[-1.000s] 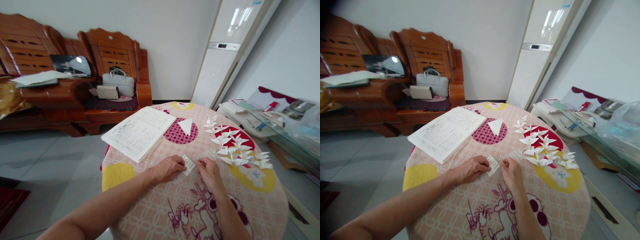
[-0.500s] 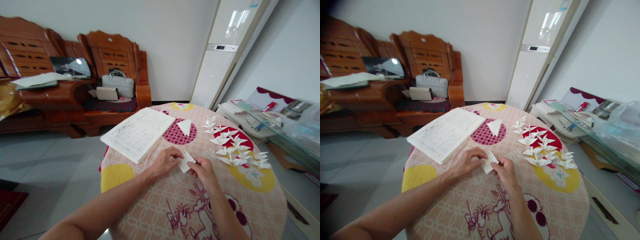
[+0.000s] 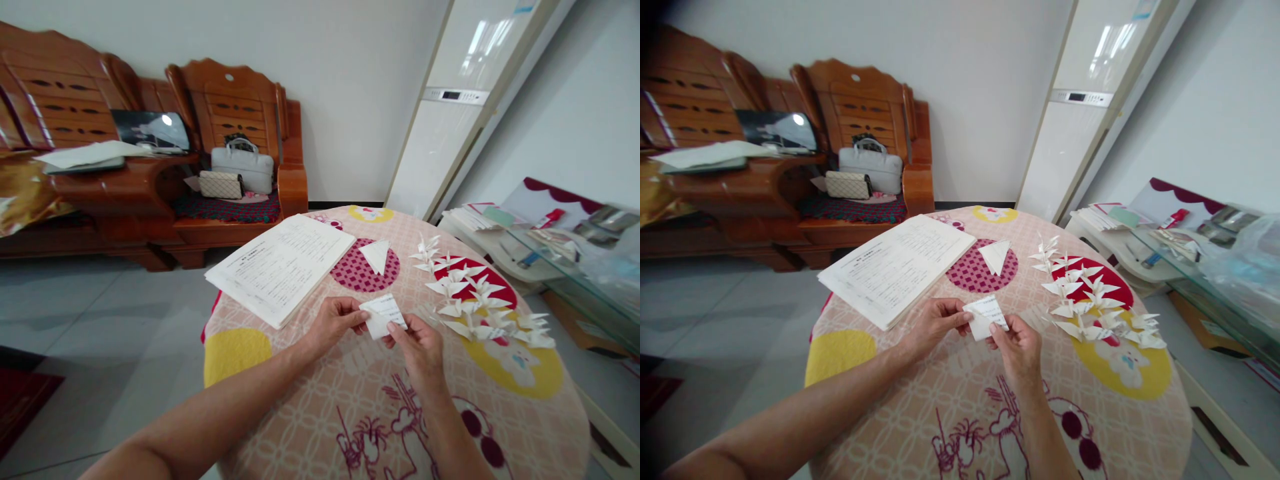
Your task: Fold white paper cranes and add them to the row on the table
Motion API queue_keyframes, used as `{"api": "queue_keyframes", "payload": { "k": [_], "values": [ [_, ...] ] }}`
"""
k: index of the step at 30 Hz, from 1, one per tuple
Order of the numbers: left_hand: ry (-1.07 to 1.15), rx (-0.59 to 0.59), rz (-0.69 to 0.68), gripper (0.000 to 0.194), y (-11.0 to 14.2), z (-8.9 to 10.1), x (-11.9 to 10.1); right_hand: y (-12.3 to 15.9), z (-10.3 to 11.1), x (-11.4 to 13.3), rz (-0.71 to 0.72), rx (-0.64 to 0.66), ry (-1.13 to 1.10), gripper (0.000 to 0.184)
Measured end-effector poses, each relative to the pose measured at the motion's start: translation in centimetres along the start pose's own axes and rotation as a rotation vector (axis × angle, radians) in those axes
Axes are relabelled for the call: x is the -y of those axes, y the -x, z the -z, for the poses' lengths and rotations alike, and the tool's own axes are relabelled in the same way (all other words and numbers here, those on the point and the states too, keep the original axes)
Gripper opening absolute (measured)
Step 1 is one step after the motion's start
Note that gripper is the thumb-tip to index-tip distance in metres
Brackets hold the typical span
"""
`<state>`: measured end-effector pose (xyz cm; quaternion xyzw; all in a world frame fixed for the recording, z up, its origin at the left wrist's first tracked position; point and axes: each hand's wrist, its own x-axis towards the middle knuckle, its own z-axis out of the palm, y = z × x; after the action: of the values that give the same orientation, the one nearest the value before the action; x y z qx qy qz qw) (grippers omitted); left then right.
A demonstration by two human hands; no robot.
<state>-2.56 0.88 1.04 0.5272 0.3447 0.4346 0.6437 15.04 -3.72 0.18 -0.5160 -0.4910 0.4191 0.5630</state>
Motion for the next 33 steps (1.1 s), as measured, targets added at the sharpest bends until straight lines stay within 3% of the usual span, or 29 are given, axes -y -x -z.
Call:
{"api": "queue_keyframes", "payload": {
  "k": [7, 33],
  "values": [
    [-0.032, 0.019, -0.023, 0.036, 0.10, 0.09, 0.08, 0.27, -0.11, 0.05, -0.003, 0.113, 0.082, 0.024],
    [-0.040, -0.019, -0.053, 0.034, 0.71, -0.05, -0.63, 0.63, 0.14, 0.25, 0.041, 0.088, 0.241, 0.027]
  ]
}}
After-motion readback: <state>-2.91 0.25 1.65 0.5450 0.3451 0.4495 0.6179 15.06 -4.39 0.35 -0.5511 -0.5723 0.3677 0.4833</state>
